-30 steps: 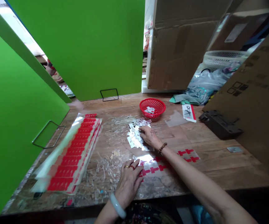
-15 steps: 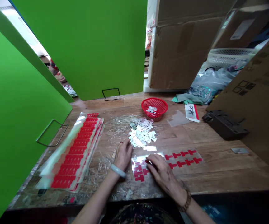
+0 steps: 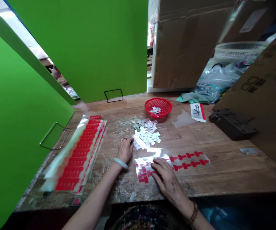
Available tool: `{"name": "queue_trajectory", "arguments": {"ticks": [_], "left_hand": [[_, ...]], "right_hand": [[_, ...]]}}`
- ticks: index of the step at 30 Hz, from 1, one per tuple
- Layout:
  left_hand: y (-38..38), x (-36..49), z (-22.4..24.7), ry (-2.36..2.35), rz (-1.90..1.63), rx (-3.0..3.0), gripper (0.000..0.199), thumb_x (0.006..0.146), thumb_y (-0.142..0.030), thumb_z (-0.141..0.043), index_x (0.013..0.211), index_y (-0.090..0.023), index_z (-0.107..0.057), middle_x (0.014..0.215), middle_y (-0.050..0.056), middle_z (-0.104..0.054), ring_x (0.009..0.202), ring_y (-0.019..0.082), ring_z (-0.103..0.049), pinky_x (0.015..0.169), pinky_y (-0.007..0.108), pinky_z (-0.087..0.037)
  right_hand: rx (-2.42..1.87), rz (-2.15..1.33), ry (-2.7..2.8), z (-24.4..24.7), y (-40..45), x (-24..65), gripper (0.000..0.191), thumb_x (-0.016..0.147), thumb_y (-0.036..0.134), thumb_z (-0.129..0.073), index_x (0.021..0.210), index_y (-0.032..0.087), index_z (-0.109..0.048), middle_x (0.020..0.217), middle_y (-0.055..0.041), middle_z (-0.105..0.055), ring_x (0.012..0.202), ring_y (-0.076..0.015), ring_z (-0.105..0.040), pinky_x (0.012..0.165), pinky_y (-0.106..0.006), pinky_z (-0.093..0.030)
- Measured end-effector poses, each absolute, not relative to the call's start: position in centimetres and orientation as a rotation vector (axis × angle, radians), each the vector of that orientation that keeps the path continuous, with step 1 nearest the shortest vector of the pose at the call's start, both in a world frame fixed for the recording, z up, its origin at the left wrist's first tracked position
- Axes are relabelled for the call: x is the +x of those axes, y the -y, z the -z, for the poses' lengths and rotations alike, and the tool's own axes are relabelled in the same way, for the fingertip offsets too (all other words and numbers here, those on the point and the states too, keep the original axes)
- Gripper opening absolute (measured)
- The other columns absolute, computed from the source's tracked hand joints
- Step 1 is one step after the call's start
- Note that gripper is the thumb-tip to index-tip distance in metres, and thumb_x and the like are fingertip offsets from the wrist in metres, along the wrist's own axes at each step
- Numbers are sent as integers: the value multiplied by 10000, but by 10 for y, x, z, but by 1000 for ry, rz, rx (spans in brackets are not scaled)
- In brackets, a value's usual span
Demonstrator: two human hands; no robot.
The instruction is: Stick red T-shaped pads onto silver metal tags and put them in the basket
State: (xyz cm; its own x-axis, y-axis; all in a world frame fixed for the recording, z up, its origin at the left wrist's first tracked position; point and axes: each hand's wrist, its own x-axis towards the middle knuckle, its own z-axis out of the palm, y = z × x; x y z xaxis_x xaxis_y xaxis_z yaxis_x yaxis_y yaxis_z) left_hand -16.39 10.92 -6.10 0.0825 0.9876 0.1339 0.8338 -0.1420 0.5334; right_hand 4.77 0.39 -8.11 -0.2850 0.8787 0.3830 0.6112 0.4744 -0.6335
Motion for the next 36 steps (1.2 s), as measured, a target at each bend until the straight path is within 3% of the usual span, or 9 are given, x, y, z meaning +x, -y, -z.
{"name": "queue_trajectory", "arguments": {"ticks": [7,10,14,19,26,30,33,34,36], "left_hand": [[-71,-166,51,-1744,-692,1933,243,870,-218,-453,1067,-163,-584,990,103,-625,941,216,-554,851,360,-420],[-55,-165,52,-1732,-666,1855,200,847,-292,-499,966,-174,-607,897,70,-625,846,199,-565,783,333,-431],[-49,-163,54,-1742,-640,1743,121,699,-284,-652,716,-184,-587,695,0,-555,687,170,-518,667,295,-404],[-51,-161,54,-1656,-666,1550,160,691,-226,-609,583,-192,-496,556,-41,-509,567,130,-511,584,253,-399],[-44,-153,51,-1511,-739,1157,196,803,-388,-496,831,-201,-445,566,-50,-554,465,125,-585,451,235,-468],[-36,-144,51,-1436,-789,1049,522,707,-338,-663,1137,-164,-423,608,-59,-561,518,124,-592,493,238,-487],[-30,-135,54,-1341,-941,905,857,685,-271,-702,1368,-157,-197,645,-55,-610,546,114,-593,545,232,-480],[-28,-132,55,-1321,-985,845,911,675,-252,-713,1392,-161,-158,646,-56,-622,543,111,-590,549,228,-473],[-25,-127,57,-1316,-1021,737,852,641,-224,-737,1356,-150,-279,628,-53,-632,538,109,-589,549,223,-466]], "right_hand": [[-1233,-505,2045,80,-1,49,296,874,169,-461,1153,218,-546,1217,-114,-540,1165,-275,-472,964,-496,-427],[-1229,-492,2043,81,-1,50,298,865,175,-473,1147,222,-558,1207,-117,-551,1157,-283,-484,963,-507,-429],[-1239,-490,2051,80,-1,50,302,867,175,-467,1151,220,-558,1210,-117,-551,1164,-281,-483,975,-514,-419],[-1236,-483,2032,79,0,50,306,863,170,-470,1149,226,-563,1204,-111,-559,1157,-278,-492,974,-511,-422],[-1233,-495,2023,76,1,49,282,870,167,-472,1133,211,-563,1209,-114,-551,1169,-269,-476,989,-497,-408],[-1222,-520,2001,77,0,49,284,866,164,-468,1122,225,-574,1193,-107,-563,1148,-268,-496,961,-491,-434],[-1217,-523,1977,80,-1,50,298,863,171,-475,1142,223,-568,1177,-111,-576,1135,-270,-508,948,-490,-445],[-1217,-526,1968,80,-1,50,302,863,176,-480,1150,222,-564,1175,-112,-578,1133,-270,-509,949,-491,-444],[-1215,-553,1944,78,-1,49,297,867,189,-488,1152,225,-562,1173,-108,-579,1126,-265,-513,947,-480,-447]]}}
